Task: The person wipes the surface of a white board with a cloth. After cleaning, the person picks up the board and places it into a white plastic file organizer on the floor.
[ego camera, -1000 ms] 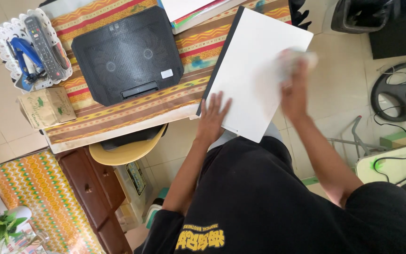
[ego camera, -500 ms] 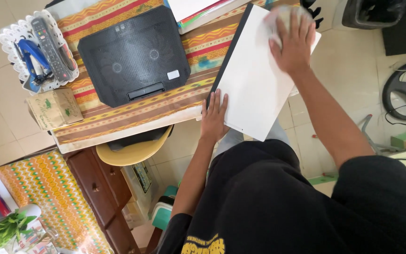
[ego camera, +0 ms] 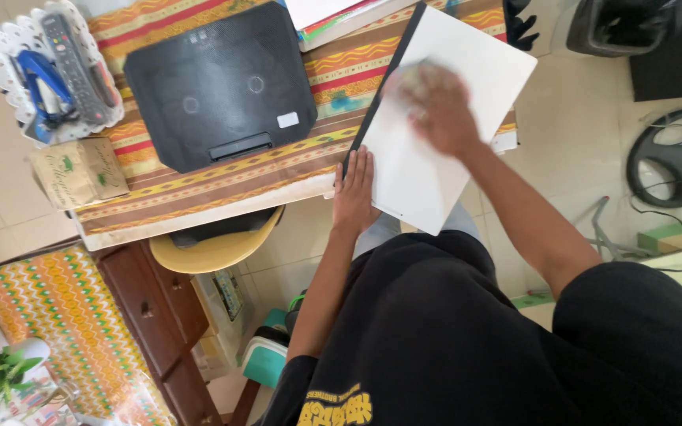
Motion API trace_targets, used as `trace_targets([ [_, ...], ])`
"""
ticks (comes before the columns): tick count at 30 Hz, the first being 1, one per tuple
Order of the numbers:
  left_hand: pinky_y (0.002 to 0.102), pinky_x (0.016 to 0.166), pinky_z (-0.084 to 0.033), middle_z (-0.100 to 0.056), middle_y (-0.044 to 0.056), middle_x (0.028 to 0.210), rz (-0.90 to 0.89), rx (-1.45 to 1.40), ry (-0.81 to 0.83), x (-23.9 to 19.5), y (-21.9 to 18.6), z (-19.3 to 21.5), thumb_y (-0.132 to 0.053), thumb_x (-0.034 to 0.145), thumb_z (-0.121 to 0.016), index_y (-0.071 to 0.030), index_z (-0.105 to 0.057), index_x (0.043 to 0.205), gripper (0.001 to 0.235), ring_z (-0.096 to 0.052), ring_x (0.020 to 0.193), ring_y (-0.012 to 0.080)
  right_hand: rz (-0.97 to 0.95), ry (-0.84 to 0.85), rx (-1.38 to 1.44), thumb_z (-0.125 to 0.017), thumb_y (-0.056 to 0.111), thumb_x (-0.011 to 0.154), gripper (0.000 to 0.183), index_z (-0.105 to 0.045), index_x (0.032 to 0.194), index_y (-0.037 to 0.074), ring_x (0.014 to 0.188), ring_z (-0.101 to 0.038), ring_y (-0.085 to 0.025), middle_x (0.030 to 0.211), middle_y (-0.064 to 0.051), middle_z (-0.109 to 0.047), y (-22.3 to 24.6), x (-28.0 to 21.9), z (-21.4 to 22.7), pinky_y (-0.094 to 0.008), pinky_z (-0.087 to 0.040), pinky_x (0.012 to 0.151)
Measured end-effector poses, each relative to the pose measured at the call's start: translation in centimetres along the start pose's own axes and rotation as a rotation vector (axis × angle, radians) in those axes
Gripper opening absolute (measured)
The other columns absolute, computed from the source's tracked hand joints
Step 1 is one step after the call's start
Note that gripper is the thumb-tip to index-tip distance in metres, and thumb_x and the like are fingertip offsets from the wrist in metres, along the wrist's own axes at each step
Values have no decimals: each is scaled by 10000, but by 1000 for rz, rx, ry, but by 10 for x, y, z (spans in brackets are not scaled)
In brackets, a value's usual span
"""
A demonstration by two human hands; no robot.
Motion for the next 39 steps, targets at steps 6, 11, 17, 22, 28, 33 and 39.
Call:
trace_targets([
  [6,494,1279,-14,-67,117,1728,-1,-34,-37,-1,0,-3,-432,864,-666,-29,-94,1630,1038,-29,1601,254,-338,-263,4,-499,380,1160,553,-408,1650,140,1603,-130,-484,1771,-183,-205,-124,-38,4,-630,-75,1286],
  [11,485,1285,-4,-63,105,1735,24,-8,31,1,-1,-2,-417,852,-665,-36,-95,1640,1045,-21,1607,254,-331,-114,-51,-582,366,1059,630,-425,1642,184,1572,-97,-497,1733,-195,-183,-8,-96,-7,-634,-49,1264],
  [17,498,1282,-11,-102,124,1730,-12,-55,-72,3,4,-15,-445,866,-637,-19,-127,1633,1015,-48,1606,270,1,303,105,-543,421,1014,597,-367,1574,316,1561,-46,-382,1698,-106,-129,66,-165,-19,-589,5,1231],
  [22,510,1283,-16,-106,129,1730,-40,-67,-119,0,9,-18,-478,887,-614,-18,-124,1637,1007,-49,1607,276,-125,232,89,-542,367,950,648,-351,1569,343,1599,-113,-370,1728,-97,-196,-5,-154,1,-531,-112,1246],
  [28,494,1278,-16,-76,122,1731,23,16,44,4,1,11,-466,805,-665,-36,-102,1637,1093,-33,1601,260,-238,57,-70,-588,314,1028,682,-319,1649,229,1579,-152,-432,1712,-142,-249,27,-159,24,-581,-136,1276],
  [33,492,1284,-23,-89,122,1731,-9,-13,-34,1,2,-4,-450,810,-663,-35,-117,1640,1077,-51,1605,264,-76,174,-10,-608,347,969,711,-333,1618,260,1571,-142,-391,1705,-148,-210,59,-150,4,-558,-119,1271],
  [39,488,1292,-26,-96,123,1737,-36,-11,-122,2,8,-17,-465,837,-650,-31,-130,1645,1055,-68,1612,263,-14,216,37,-620,349,939,670,-415,1570,255,1573,-156,-371,1713,-133,-211,17,-114,3,-511,-118,1274],
])
Point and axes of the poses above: each hand's wrist, its own x-axis towards the middle knuckle, its own z-axis out of the back of the hand, y = z × x, the point moved 3 cm from there along x, towards the middle knuckle
